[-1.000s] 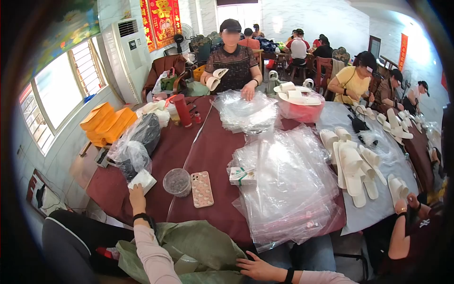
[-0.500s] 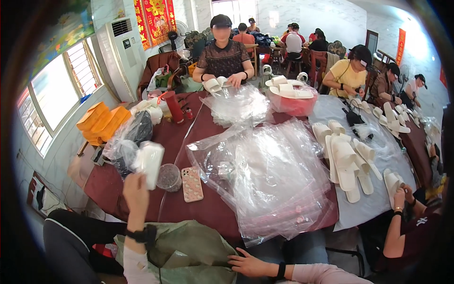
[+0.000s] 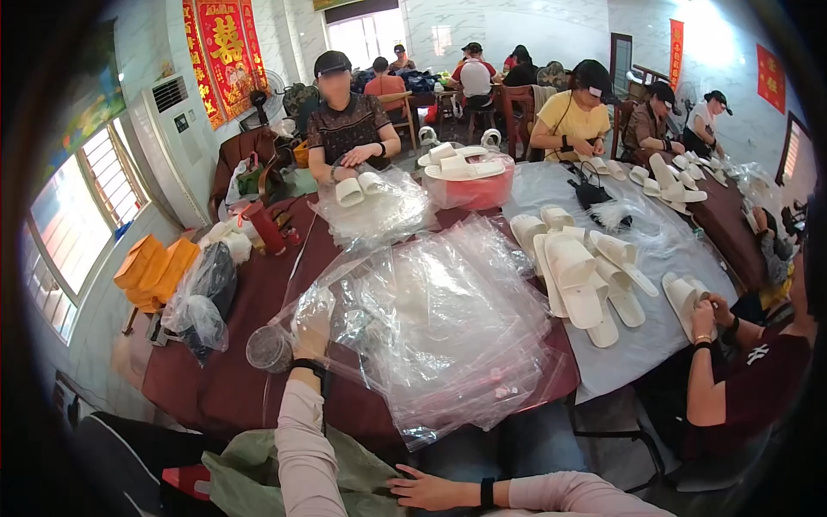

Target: Packing pairs of white slippers into plastic bags and larger green sacks.

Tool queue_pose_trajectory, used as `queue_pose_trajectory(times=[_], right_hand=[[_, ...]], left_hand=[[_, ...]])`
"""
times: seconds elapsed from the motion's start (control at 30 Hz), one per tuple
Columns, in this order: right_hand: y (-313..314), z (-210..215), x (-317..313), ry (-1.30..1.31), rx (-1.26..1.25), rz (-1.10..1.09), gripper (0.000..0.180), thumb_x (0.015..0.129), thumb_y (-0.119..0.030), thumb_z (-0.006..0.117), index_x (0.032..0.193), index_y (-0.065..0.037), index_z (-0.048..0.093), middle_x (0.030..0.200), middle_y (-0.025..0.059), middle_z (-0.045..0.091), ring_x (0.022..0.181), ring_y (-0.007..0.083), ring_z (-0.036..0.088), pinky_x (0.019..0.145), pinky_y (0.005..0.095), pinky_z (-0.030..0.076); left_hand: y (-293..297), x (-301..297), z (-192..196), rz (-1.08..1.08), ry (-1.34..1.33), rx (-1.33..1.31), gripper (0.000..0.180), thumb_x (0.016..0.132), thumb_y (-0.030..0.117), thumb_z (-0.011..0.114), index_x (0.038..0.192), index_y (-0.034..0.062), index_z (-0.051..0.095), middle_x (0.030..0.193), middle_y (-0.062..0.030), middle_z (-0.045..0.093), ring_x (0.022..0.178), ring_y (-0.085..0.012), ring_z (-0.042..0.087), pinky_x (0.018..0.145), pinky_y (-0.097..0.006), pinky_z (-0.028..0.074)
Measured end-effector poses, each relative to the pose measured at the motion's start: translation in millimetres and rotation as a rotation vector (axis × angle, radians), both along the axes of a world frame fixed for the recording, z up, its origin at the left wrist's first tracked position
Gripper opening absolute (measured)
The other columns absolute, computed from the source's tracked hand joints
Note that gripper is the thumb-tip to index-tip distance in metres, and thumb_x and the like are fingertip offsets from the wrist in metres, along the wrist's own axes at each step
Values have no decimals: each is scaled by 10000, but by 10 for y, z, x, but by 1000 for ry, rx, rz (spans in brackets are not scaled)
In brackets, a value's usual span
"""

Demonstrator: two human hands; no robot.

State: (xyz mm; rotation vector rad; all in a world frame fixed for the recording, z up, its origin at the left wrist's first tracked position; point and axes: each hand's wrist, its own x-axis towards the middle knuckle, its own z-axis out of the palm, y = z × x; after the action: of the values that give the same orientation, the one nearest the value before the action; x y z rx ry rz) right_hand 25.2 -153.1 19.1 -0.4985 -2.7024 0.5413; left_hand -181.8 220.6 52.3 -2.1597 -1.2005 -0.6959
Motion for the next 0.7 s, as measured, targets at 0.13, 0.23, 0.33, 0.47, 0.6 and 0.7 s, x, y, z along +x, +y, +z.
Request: queue_pose_trajectory(times=[0.13,0.23,0.33,0.47,0.6,0.7], right_hand=[[-42,-9,3,64,0,29,221,772,-104,536,983,-52,572,1193,127,524,1334,287,320,1136,562,70],[-50,1,-17,35,0,40,220,774,-111,536,983,-54,576,1200,126,523,1329,286,325,1137,562,70],[-8,98,55,-25,-6,26,221,777,-121,532,984,-59,579,1213,123,521,1324,284,328,1139,559,71],[6,-76,49,3,63,2,233,784,-137,517,994,-62,585,1233,121,516,1328,278,317,1142,546,79],[92,-9,92,-92,105,11,266,755,-142,548,1006,-71,600,1218,132,530,1302,282,357,1149,536,76],[165,129,127,66,193,32,254,731,-151,571,970,-72,608,1219,138,525,1298,272,362,1150,514,99]], left_hand=[[-45,13,-59,72,-130,-393,244,772,76,507,977,61,639,950,-120,641,935,-323,580,830,-493,417],[-179,-68,-27,213,-168,-250,250,776,124,528,991,72,642,929,-100,648,919,-291,589,816,-497,418],[-469,252,266,30,3,-62,272,796,178,561,1037,82,642,965,-76,643,930,-281,581,890,-471,415],[-1168,834,363,-404,-488,-613,524,854,270,558,1323,73,434,1178,-255,530,1201,-376,446,991,-549,313],[-1749,1468,579,-393,-445,-731,620,819,402,604,1358,151,429,1396,-291,303,1326,-435,253,1027,-625,207],[-1754,1573,446,-300,-145,-632,626,794,463,616,1341,198,468,1476,-277,147,1349,-489,122,1042,-643,129]])
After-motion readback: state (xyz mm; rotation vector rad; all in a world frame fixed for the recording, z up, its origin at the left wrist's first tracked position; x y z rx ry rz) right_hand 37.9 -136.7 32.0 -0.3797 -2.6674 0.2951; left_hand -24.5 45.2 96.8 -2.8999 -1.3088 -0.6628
